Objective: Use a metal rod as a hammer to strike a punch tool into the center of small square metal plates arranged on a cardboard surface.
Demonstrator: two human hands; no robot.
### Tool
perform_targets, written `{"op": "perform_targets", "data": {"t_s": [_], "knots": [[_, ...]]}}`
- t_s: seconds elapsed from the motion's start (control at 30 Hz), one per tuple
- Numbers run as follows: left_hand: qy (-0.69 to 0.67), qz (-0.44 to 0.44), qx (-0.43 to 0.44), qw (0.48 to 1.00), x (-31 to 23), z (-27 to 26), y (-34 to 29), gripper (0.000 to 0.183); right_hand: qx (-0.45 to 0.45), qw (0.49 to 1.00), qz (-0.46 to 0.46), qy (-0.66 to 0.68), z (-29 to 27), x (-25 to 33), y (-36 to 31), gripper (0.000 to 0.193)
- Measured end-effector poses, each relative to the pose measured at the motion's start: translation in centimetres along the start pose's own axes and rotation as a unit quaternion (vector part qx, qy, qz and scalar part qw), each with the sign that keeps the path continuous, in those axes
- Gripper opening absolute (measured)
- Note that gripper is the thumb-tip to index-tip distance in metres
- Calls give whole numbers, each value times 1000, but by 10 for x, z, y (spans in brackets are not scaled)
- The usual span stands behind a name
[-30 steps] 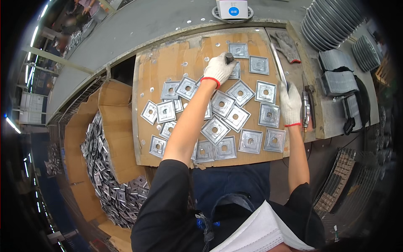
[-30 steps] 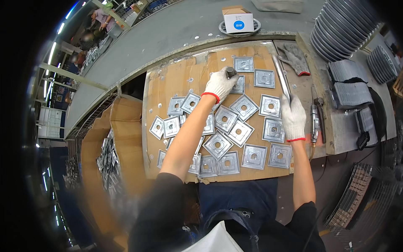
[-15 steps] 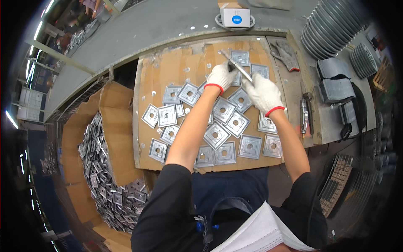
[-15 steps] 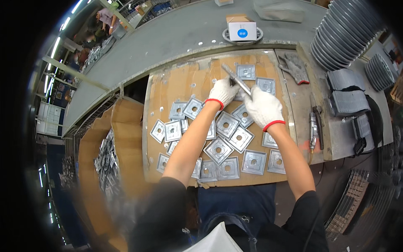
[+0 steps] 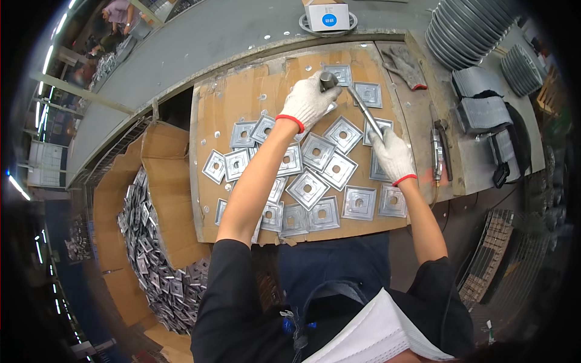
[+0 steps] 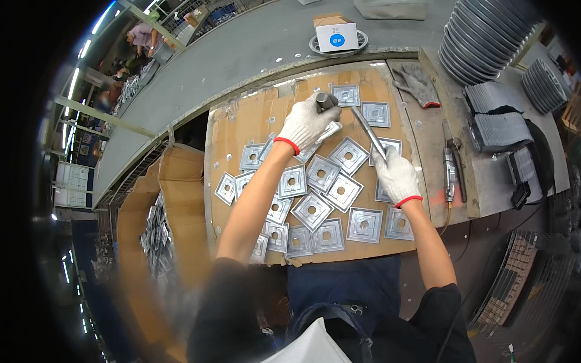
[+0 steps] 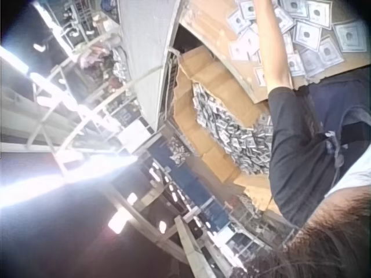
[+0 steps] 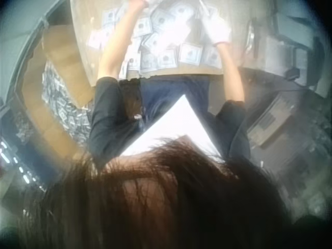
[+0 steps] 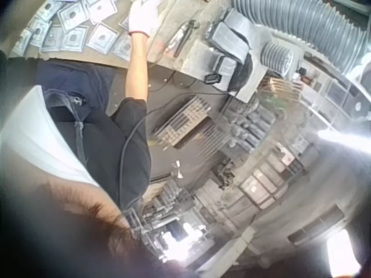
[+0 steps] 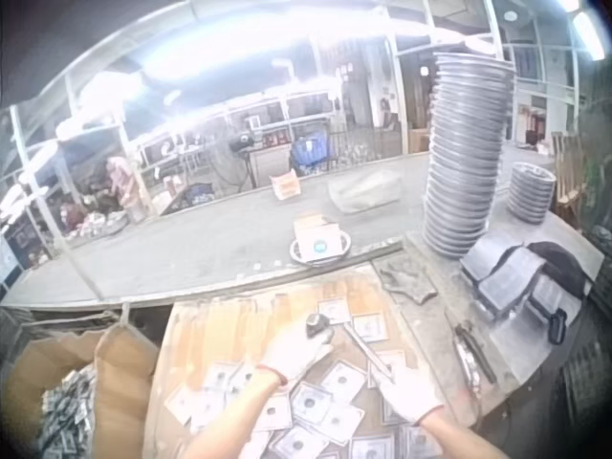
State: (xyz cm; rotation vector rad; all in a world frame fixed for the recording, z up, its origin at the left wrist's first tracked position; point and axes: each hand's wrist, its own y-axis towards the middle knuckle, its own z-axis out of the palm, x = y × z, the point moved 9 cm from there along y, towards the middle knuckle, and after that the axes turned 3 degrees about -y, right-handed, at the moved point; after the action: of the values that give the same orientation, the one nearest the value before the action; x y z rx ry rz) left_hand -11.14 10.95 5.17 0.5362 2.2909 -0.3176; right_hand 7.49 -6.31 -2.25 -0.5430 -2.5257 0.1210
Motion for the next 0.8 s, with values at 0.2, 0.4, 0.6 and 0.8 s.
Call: {"op": "perform_targets", "data": {"t_s": [0.2, 0.4, 0.6, 0.8], "knots": [[-130, -2, -53, 990, 18, -23, 9, 40, -87, 996, 23, -17, -29, -26, 9, 51], [-129, -10, -84, 988, 33, -22, 42, 29, -142, 983, 74, -89, -8, -98, 16, 51], [-102, -5, -80, 992, 47, 17, 97, 31, -174, 977, 99, -67, 0, -104, 12, 49], [-58, -35, -57, 996, 48, 42, 130, 46, -214, 970, 84, -85, -1, -102, 14, 47]]}}
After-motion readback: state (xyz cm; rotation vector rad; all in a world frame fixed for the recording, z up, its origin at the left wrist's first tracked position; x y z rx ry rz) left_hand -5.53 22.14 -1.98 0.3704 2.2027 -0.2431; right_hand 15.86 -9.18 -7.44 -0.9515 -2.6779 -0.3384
